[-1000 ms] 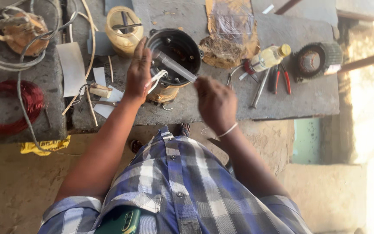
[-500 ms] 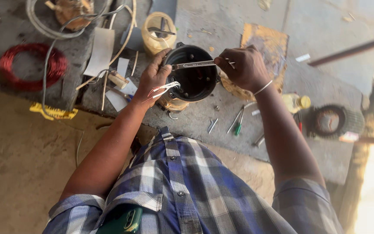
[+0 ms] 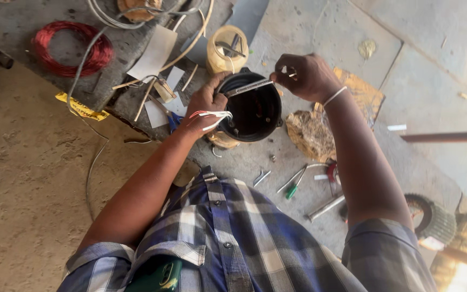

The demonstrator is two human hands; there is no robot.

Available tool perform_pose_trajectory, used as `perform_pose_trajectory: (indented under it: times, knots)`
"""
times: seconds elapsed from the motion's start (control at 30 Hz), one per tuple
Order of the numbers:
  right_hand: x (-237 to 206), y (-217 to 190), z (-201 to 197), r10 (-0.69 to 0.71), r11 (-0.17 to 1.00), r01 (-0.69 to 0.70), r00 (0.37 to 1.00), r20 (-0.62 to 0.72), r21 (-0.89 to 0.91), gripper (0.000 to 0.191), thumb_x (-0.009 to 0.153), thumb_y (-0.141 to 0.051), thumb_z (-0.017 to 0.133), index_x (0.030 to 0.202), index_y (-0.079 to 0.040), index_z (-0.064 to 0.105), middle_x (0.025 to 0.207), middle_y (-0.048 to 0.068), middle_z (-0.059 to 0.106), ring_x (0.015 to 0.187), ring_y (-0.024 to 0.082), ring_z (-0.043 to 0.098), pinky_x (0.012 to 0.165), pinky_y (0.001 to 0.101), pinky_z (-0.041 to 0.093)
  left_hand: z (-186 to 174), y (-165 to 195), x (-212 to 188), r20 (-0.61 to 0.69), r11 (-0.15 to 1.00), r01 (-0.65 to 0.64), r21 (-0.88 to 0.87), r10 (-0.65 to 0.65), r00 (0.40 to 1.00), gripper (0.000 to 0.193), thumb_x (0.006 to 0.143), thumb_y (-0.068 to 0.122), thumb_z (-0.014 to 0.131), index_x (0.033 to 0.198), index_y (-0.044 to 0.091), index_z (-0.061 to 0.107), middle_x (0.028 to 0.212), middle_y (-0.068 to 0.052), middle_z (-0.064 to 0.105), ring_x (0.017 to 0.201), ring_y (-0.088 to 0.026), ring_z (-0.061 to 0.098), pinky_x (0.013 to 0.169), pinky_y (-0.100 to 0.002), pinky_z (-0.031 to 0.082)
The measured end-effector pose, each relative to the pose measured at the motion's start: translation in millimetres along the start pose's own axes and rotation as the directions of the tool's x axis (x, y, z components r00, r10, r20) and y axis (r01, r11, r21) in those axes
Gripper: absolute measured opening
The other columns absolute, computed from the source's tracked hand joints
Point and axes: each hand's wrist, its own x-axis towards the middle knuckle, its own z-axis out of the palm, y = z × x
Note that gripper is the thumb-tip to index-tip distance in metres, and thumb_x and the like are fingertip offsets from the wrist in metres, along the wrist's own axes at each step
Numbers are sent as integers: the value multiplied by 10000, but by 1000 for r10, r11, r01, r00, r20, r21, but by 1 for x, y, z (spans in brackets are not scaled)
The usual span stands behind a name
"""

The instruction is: The person uses a wrench to tighten bolts on a cylindrical electrical component, likely a motor housing, while holding it steady with the other hand. The person also manipulates internal wires and adjusts the component's position on the workbench.

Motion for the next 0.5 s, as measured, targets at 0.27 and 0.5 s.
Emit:
perform_pose_trajectory:
  times: [0.27,0.5]
  knots:
    - [-26,-13,13,208,978,-207,978,-20,37,343,992,-397,725,964,-86,583,674,95,673,627,285,688,594,401,518,6,5,0,-32,996,-90,-4,90,995,502,921,54,485,1418,92,549,1221,-215,722,1107,-320,740,974,-392,558]
    - [-34,-20,18,345,932,-333,937,-62,142,329,968,-385,722,1002,-91,578,697,96,683,622,254,714,597,381,520,9,14,0,-51,996,-94,-6,93,994,383,1019,148,528,1395,88,569,1208,-222,717,1122,-356,717,965,-415,551]
